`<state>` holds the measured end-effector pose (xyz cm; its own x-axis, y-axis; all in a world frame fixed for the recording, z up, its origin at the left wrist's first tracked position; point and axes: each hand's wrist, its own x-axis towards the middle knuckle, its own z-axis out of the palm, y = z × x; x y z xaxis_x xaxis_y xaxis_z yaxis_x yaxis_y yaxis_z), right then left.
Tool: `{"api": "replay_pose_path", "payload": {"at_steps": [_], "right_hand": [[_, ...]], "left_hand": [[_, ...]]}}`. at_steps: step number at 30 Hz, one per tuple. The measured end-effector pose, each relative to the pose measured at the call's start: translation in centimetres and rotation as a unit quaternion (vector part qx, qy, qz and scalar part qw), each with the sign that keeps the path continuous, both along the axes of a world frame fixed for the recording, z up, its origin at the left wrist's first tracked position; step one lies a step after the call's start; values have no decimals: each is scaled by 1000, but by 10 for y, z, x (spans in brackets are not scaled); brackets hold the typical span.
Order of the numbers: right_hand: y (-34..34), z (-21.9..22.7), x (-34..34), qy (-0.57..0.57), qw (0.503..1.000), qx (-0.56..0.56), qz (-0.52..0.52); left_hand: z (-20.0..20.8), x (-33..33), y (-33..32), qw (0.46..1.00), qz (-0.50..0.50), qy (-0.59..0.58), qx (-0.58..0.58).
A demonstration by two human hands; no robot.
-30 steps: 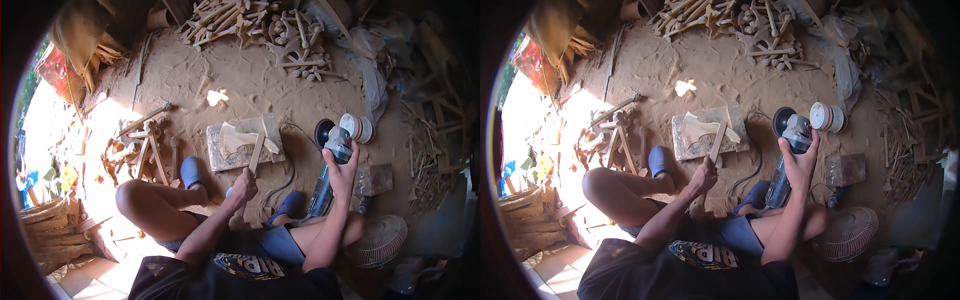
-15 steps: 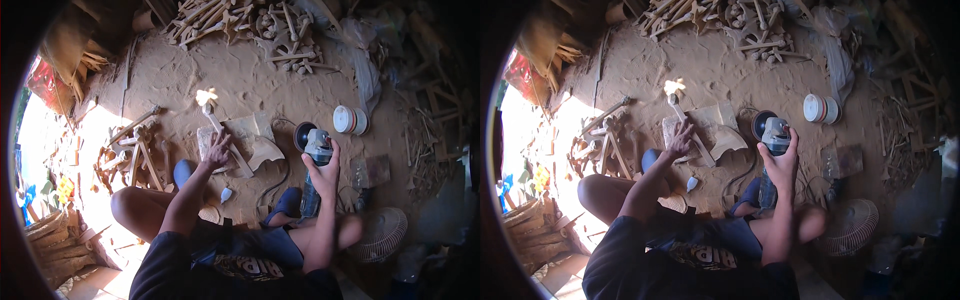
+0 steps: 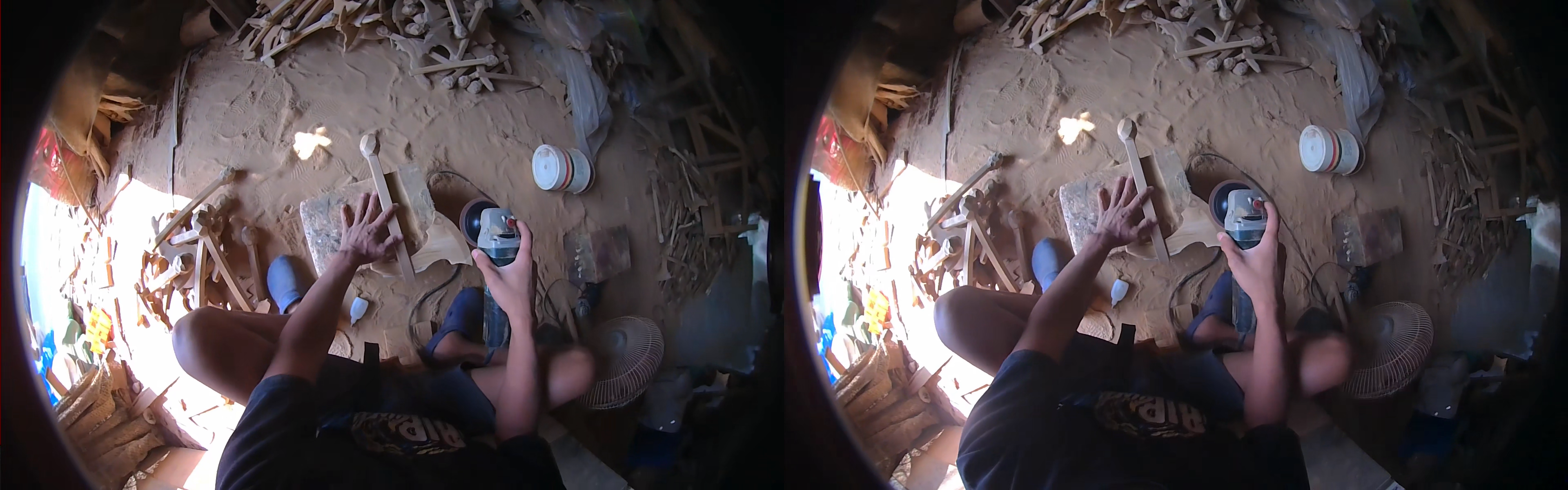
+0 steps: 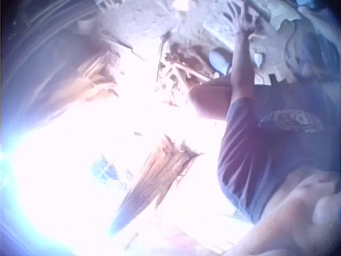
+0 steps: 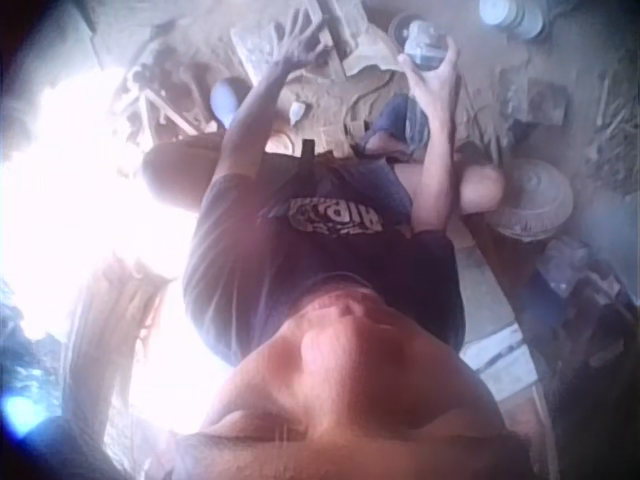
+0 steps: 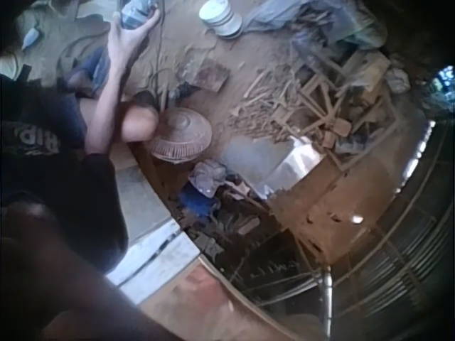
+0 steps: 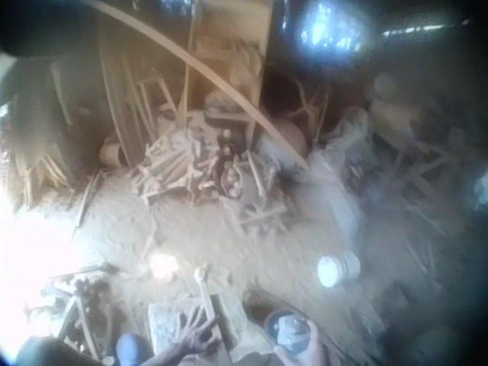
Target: The person uses an angle grinder with a sanding disc to smooth and shape a wooden axe, then applies adhesive from a bottle to a joint on the head.
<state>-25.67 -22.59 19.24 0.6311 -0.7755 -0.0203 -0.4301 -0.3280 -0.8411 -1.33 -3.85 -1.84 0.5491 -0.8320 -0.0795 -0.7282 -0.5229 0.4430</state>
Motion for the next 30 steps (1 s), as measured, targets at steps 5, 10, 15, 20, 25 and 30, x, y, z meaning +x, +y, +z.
{"api": "replay_pose_path", "payload": {"at_steps": [5,10,15,20,25,30], "right_hand": [[19,-48,-13,75,996,4,53],[53,-76,-14,65,989,-32,126],[69,-71,0,178,972,-36,148],[71,-71,17,131,975,-85,159],[83,-75,32,199,964,-26,176],[94,-80,36,228,956,-22,183]], "left_hand": [[2,6,-26,996,77,26,-31],[-9,23,-35,994,99,3,-41],[-15,30,-16,967,218,27,-129],[-1,28,6,956,261,42,-131],[-1,28,9,960,260,34,-101],[-1,28,6,963,252,25,-94]]}}
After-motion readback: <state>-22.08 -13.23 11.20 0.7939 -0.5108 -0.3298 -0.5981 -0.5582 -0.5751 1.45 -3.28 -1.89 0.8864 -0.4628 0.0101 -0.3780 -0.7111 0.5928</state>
